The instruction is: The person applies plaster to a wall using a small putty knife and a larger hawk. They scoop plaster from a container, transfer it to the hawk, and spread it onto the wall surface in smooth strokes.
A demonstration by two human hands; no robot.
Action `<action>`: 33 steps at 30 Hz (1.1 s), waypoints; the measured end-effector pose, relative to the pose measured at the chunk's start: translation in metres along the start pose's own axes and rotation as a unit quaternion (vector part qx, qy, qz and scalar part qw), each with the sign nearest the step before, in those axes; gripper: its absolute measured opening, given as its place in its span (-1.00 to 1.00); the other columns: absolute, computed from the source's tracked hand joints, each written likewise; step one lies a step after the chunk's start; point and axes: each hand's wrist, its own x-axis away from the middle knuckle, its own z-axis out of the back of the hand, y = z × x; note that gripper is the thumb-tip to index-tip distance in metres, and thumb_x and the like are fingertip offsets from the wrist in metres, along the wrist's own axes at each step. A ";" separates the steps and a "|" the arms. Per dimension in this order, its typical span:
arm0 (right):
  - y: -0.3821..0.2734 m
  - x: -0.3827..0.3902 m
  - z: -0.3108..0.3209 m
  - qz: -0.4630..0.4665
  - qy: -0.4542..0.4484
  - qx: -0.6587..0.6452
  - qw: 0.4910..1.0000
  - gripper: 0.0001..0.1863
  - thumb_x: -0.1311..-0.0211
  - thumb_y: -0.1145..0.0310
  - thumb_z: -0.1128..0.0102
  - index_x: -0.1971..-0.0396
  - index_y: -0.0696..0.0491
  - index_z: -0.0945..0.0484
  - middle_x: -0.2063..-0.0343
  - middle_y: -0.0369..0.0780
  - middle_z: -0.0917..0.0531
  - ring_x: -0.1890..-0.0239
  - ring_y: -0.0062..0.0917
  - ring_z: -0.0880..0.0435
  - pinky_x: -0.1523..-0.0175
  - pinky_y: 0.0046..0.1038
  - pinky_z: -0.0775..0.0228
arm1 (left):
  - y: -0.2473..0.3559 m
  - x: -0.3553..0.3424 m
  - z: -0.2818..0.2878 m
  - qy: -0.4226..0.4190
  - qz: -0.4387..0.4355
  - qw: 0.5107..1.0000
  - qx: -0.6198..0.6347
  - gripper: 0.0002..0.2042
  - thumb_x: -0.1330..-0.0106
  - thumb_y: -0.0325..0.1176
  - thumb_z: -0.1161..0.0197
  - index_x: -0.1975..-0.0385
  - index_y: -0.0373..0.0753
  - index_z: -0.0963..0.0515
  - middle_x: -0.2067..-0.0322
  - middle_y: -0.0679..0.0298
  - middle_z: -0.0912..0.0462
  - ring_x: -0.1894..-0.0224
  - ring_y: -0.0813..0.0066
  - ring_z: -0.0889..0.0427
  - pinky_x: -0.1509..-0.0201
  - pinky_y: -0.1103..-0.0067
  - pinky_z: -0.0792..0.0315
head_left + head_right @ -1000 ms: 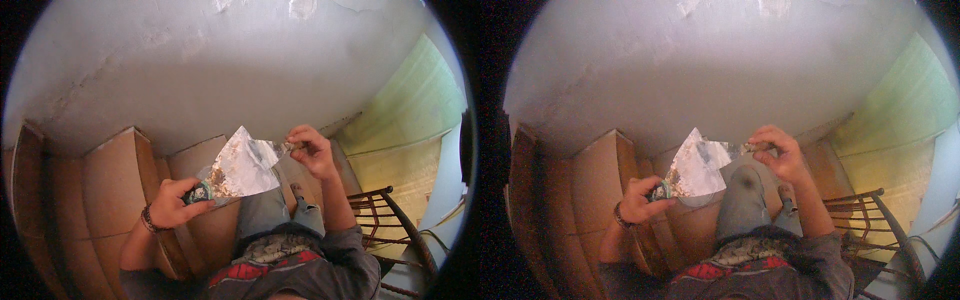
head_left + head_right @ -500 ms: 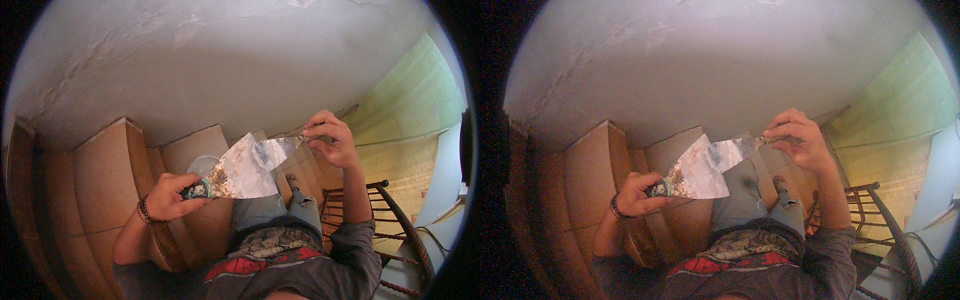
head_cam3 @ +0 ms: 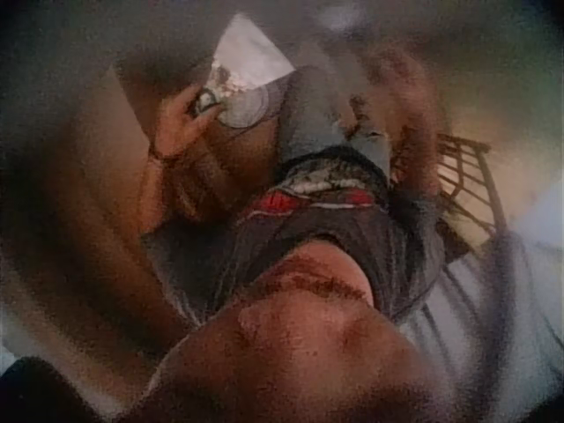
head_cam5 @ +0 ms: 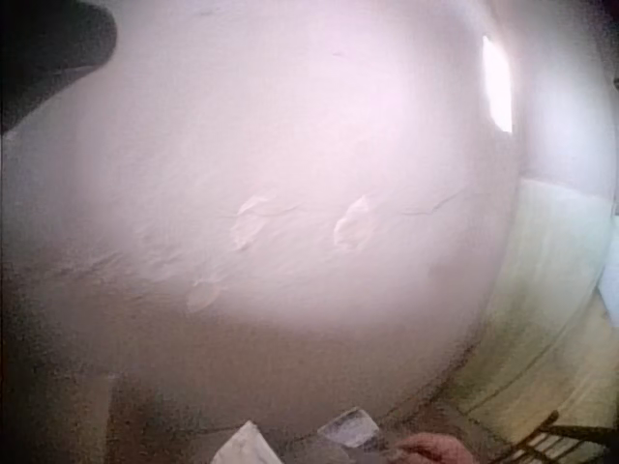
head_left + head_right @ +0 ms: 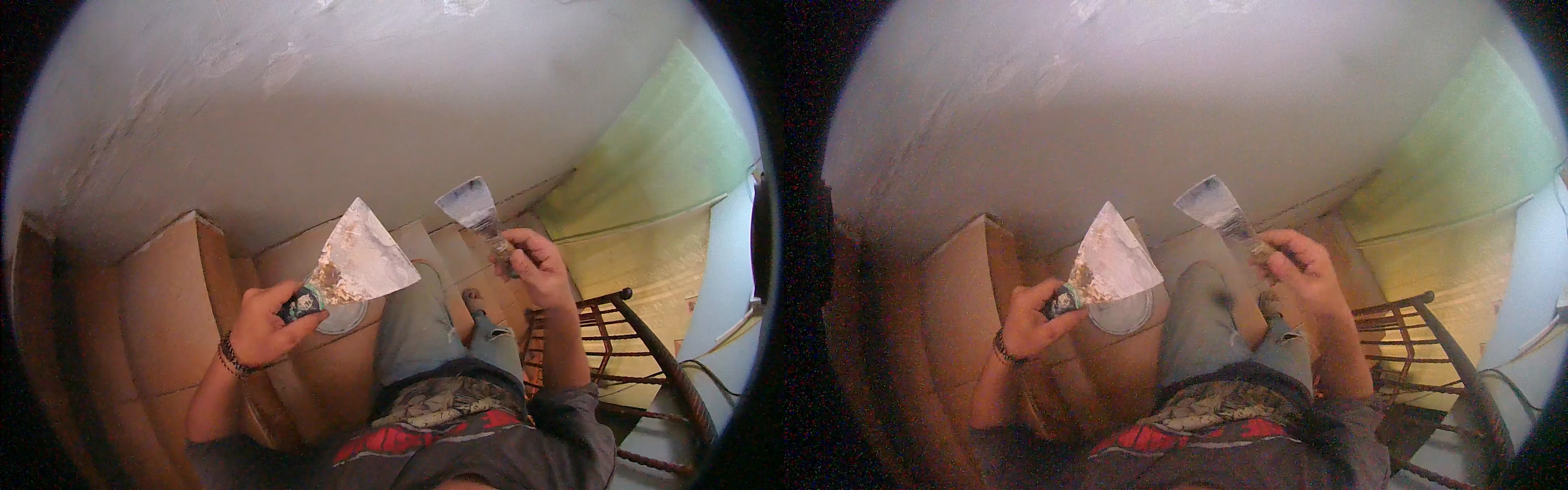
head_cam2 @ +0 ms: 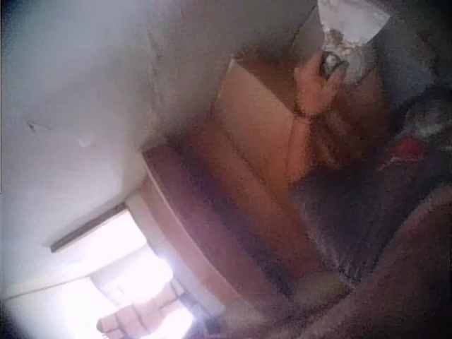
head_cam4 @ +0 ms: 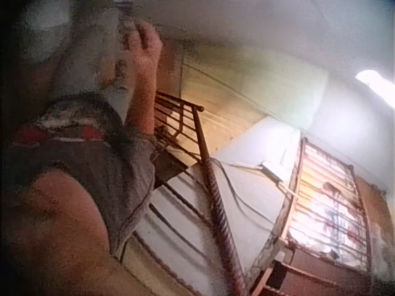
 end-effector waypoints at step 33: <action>-0.085 0.040 -0.088 -0.318 0.086 -0.100 0.939 -0.68 -0.25 0.31 -0.14 0.11 0.22 -0.53 0.49 -0.20 -0.62 0.73 -0.68 -0.44 0.71 -0.63 -0.21 | 0.004 0.011 -0.035 0.216 -0.186 0.869 -0.405 -0.78 0.02 -0.40 -0.29 0.34 -0.23 -0.51 0.58 0.30 -0.37 0.57 0.39 -0.43 0.56 0.50 -0.29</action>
